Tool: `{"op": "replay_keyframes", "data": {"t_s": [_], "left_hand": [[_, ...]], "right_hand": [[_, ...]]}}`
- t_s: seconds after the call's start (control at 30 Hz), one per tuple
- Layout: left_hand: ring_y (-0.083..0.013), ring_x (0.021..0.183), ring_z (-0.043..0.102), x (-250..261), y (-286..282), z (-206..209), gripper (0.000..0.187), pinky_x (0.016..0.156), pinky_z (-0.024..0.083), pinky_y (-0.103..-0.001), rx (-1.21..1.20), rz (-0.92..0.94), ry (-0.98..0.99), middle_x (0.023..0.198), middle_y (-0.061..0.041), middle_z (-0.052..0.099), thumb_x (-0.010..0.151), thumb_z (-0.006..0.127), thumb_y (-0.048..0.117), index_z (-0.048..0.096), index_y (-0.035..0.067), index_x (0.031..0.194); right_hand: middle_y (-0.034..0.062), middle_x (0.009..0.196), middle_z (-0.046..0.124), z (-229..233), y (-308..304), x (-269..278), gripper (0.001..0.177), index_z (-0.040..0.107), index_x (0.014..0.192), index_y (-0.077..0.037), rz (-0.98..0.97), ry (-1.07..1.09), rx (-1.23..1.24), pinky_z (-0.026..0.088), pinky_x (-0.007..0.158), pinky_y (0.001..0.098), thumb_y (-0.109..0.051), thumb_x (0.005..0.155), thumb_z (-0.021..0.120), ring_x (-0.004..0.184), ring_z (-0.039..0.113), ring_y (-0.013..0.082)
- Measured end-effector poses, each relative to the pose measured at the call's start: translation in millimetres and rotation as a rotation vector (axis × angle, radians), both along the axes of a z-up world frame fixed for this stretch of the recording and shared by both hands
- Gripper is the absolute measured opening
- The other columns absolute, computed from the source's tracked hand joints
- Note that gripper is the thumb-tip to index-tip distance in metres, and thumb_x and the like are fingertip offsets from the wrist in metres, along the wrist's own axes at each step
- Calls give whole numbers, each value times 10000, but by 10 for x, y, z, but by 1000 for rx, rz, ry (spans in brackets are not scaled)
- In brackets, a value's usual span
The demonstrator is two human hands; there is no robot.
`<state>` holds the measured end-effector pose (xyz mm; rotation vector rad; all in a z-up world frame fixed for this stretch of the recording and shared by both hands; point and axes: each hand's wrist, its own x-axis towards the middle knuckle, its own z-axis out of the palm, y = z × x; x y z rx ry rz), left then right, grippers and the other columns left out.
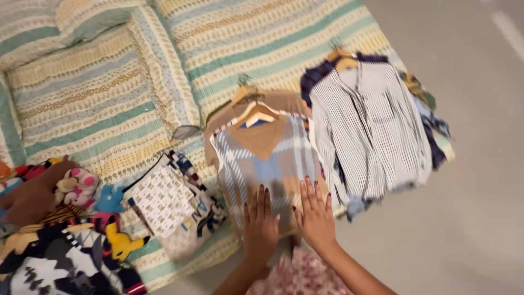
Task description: The person removes various garments on hangers from a wardrobe and places them on a bed. The person handles shirts, blouses, and sweaters one at a time, smoothing them briefly before setting them down.
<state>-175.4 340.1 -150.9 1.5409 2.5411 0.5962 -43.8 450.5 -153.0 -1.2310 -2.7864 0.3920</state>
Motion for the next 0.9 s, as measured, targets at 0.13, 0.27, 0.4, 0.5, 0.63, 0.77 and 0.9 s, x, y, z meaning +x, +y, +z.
{"op": "replay_keyframes", "data": {"t_s": [0.13,0.27,0.4,0.5,0.63,0.77,0.9], "left_hand": [[-339,1487,296,73,-370,464,727,1184,250,-559,44,-127,9,1626,-150,303,949,606,364,349,15,1533],[-319,1537,270,83,-578,743,695,1196,241,-537,62,-249,12,1664,-155,283,987,543,344,329,-9,1546],[-327,1552,229,129,-653,864,714,1204,208,-541,50,-345,-32,1684,-155,238,982,520,329,299,-8,1571],[-315,1557,207,276,-658,889,717,1206,196,-544,33,-451,-11,1694,-143,203,993,513,324,269,-4,1582],[-313,1558,169,596,-652,913,738,1206,176,-540,5,-684,-15,1700,-148,170,977,507,297,229,7,1596],[-305,1572,157,1071,-658,951,708,1227,164,-523,47,-929,-11,1699,-135,174,990,488,287,246,35,1606],[-316,1568,126,1717,-730,943,705,1222,147,-528,39,-1201,-26,1701,-144,154,997,478,307,241,18,1595]], "right_hand": [[134,1678,208,494,-524,261,749,246,1584,-58,-45,54,56,237,1174,619,-354,959,535,1531,228,361],[156,1686,197,734,-897,371,748,249,1595,-67,-161,75,87,224,1175,637,-335,956,529,1544,225,336],[148,1689,194,823,-1190,406,757,249,1600,-74,-302,113,74,217,1167,643,-321,947,541,1539,218,344],[128,1690,198,861,-1389,488,767,244,1603,-73,-404,102,89,219,1165,644,-317,947,556,1541,218,336],[109,1695,201,925,-1662,752,789,246,1607,-85,-560,116,167,225,1177,638,-321,933,581,1553,225,320],[94,1688,194,1016,-2006,1155,789,252,1600,-104,-804,104,170,221,1176,637,-330,928,597,1544,218,321],[77,1682,173,1023,-2501,1635,813,238,1592,-119,-1096,31,135,203,1164,652,-335,903,612,1539,199,313]]}}
